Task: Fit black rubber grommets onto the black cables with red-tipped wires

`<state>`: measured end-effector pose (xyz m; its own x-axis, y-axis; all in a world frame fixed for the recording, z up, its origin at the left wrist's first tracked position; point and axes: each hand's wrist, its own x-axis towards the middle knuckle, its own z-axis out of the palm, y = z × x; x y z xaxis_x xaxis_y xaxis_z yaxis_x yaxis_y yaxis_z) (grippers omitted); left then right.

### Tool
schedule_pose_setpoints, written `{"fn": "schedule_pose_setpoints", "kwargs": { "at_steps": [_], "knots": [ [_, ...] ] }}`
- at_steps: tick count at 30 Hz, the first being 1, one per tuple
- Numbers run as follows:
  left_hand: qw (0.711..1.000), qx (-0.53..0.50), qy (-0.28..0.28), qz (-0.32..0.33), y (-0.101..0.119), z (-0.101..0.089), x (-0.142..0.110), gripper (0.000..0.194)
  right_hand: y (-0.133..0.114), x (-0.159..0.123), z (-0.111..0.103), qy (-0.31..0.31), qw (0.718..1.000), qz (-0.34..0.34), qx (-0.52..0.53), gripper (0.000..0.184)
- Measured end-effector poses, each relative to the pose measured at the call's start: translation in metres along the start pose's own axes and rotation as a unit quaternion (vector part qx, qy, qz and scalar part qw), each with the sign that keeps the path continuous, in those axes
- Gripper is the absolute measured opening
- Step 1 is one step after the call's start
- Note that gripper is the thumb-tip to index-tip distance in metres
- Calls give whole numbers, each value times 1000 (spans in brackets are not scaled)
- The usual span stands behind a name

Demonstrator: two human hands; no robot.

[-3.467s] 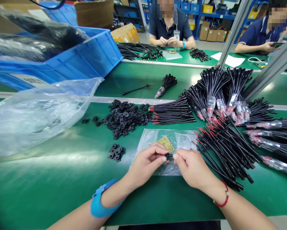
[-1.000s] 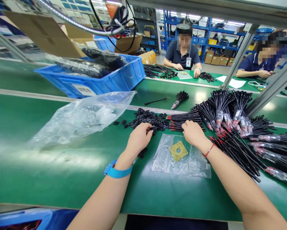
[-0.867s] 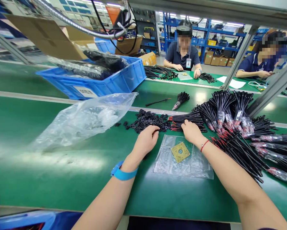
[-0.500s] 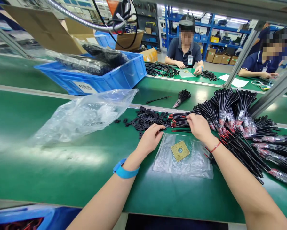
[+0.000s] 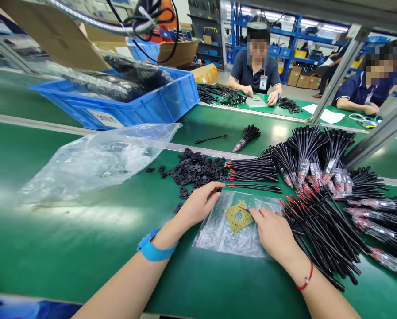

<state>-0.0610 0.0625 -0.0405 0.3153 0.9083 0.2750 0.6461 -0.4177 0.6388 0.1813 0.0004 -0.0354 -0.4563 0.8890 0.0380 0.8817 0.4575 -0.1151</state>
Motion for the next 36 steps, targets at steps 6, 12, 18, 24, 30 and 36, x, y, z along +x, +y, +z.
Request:
{"fn": "schedule_pose_setpoints", "kwargs": {
  "at_steps": [6,12,18,24,30,36],
  "knots": [
    [996,-84,10,-39,12,1,0,22,-4,-1,11,-23,998,-26,-54,37],
    [939,-307,-39,-149,21,5,-1,21,10,-2,12,-1,993,17,115,39],
    [868,-434,-104,-218,37,8,-6,26,13,-11,0,109,953,9,283,28],
    [845,-471,-132,-218,47,11,-11,24,3,-15,-5,153,953,-10,262,27],
    [877,-420,-134,-194,51,8,-11,20,6,-15,-5,175,951,-1,256,23],
    [885,-404,-127,-192,49,10,-12,21,4,-15,-7,177,950,-5,256,23]
  ]
}}
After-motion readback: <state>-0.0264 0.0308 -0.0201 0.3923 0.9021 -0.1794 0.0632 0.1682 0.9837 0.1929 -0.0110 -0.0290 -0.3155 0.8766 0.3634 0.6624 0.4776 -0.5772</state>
